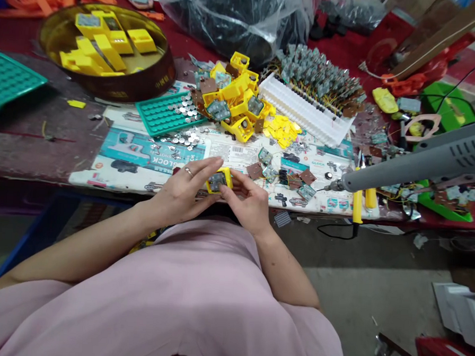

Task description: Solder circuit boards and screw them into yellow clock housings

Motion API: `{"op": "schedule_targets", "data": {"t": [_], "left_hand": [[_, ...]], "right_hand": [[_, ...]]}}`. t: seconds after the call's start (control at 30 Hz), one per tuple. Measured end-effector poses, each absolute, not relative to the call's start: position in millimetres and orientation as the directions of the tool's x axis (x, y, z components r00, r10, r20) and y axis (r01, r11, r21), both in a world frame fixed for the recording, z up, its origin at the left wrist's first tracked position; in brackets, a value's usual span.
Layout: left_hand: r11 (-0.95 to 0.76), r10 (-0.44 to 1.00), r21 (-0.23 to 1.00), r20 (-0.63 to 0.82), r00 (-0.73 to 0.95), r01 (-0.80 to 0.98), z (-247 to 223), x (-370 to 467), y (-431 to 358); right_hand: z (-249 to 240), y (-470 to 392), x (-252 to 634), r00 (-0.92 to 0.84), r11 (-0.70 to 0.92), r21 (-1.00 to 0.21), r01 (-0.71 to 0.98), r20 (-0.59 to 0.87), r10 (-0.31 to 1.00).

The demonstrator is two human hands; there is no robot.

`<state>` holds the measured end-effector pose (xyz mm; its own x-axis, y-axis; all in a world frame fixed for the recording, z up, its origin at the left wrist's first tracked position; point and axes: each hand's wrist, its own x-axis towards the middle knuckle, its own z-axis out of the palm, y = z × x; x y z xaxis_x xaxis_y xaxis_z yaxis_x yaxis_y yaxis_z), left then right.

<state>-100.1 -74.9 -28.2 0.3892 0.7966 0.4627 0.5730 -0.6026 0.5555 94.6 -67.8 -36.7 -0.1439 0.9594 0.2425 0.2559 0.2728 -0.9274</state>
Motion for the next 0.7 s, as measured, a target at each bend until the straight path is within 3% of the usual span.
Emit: {"op": "schedule_targets", "data": {"t": [0.1,0.17,0.27,0.33,0.4,0.53,0.6,0.7], "left_hand": [[-0.454,0.877,0.802,0.326,0.352,0.388,-31.0,-102.4,-84.3],[-0.222,0.924,0.968,0.170,0.344,0.118,-35.0,-99.3,-90.5],[0.134,0.953,0.951,-0.047,0.298,-0.279,-38.1,-92.8,-95.0],[0.272,0.954,0.859,-0.182,0.238,-0.434,-35.0,-95.5,-94.3],[0.337,0.942,0.791,-0.284,0.181,-0.510,-27.8,-108.5,-93.1],[0.298,0.927,0.804,-0.371,-0.044,-0.514,-13.0,-152.1,-95.1],[0.302,0.900,0.814,-0.414,-0.132,-0.496,-10.4,-169.0,-98.0],[0.338,0.885,0.781,-0.454,-0.105,-0.525,-12.1,-178.1,-101.6]], "right_hand": [[-23.9,-70.9,98.6,-0.176,0.555,-0.607,0.569,0.570,0.803],[-15.9,-73.5,95.0,-0.271,0.668,-0.349,0.657,0.718,0.641],[-8.7,-76.4,80.4,-0.424,0.784,-0.167,0.599,0.764,0.487],[-6.3,-73.3,71.8,-0.534,0.854,-0.172,0.491,0.716,0.450],[-4.5,-62.4,69.7,-0.599,0.875,-0.259,0.409,0.648,0.471],[-5.0,-22.6,78.3,-0.472,0.693,-0.491,0.528,0.508,0.720],[-9.8,-4.1,78.2,-0.486,0.630,-0.534,0.563,0.402,0.776],[-20.1,12.6,66.5,-0.577,0.607,-0.531,0.591,0.248,0.778]]}}
